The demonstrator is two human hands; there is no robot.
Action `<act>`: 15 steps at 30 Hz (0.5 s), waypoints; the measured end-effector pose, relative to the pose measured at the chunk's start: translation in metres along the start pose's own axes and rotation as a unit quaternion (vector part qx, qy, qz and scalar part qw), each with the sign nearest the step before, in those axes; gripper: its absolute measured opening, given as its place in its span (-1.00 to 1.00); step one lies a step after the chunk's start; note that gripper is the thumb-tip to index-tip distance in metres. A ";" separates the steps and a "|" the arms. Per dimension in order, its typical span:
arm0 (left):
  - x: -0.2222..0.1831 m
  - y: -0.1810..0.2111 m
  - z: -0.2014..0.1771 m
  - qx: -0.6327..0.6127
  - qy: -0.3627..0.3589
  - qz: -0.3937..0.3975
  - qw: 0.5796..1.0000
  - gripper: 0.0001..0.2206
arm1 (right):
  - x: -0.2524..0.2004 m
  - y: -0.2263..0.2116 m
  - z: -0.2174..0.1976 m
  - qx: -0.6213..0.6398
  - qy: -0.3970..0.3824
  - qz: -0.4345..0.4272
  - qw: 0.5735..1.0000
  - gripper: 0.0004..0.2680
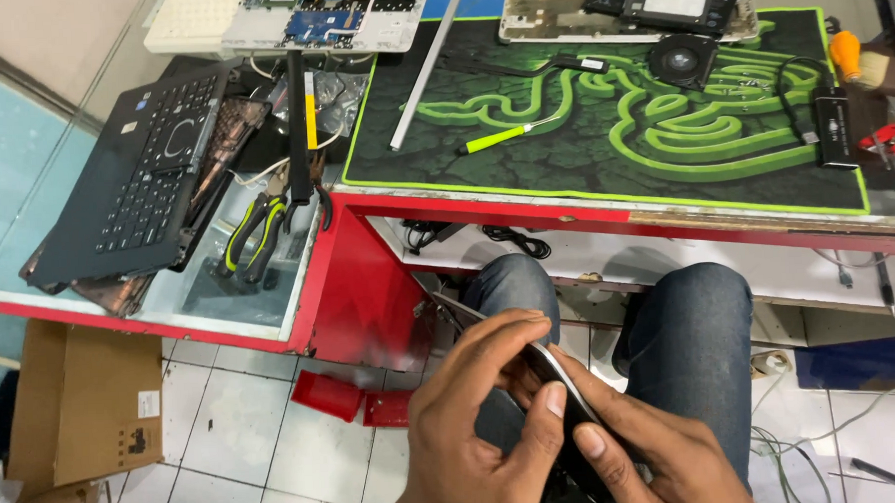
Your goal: The person works on a disassembled laptop, initially handling the motherboard and then focusing on the screen assembly. They remove a metal strip from the top of the screen and later insert a thin white strip into the screen's edge, pressing it into place.
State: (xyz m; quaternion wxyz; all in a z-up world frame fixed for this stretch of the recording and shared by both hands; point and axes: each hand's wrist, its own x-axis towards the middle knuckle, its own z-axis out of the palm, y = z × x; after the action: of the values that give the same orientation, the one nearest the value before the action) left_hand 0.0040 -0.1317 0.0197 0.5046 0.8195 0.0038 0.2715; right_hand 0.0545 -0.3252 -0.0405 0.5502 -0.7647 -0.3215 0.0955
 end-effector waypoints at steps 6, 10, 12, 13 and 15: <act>0.003 -0.018 -0.010 -0.058 -0.010 -0.038 0.998 -0.66 | 0.006 0.010 0.016 0.102 -0.040 0.075 0.991 -0.48; 0.006 -0.024 -0.012 -0.075 -0.015 -0.046 0.996 -0.67 | 0.011 -0.002 0.025 0.116 -0.033 0.075 0.990 -0.49; 0.007 -0.026 -0.013 -0.079 -0.023 -0.040 0.996 -0.65 | 0.011 -0.007 0.030 0.146 -0.012 0.109 0.983 -0.50; 0.008 -0.027 -0.014 -0.079 -0.023 -0.042 0.996 -0.65 | 0.011 -0.006 0.031 0.147 -0.014 0.110 0.983 -0.50; 0.009 -0.029 -0.017 -0.058 -0.020 -0.048 0.997 -0.69 | 0.012 -0.002 0.035 0.140 -0.028 0.077 0.987 -0.49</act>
State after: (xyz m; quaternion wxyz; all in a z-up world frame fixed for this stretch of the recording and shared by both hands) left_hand 0.0123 -0.1009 0.0055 0.5634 0.7932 0.0170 0.2305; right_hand 0.0454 -0.2909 -0.0496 0.6334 -0.6997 -0.2607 0.2030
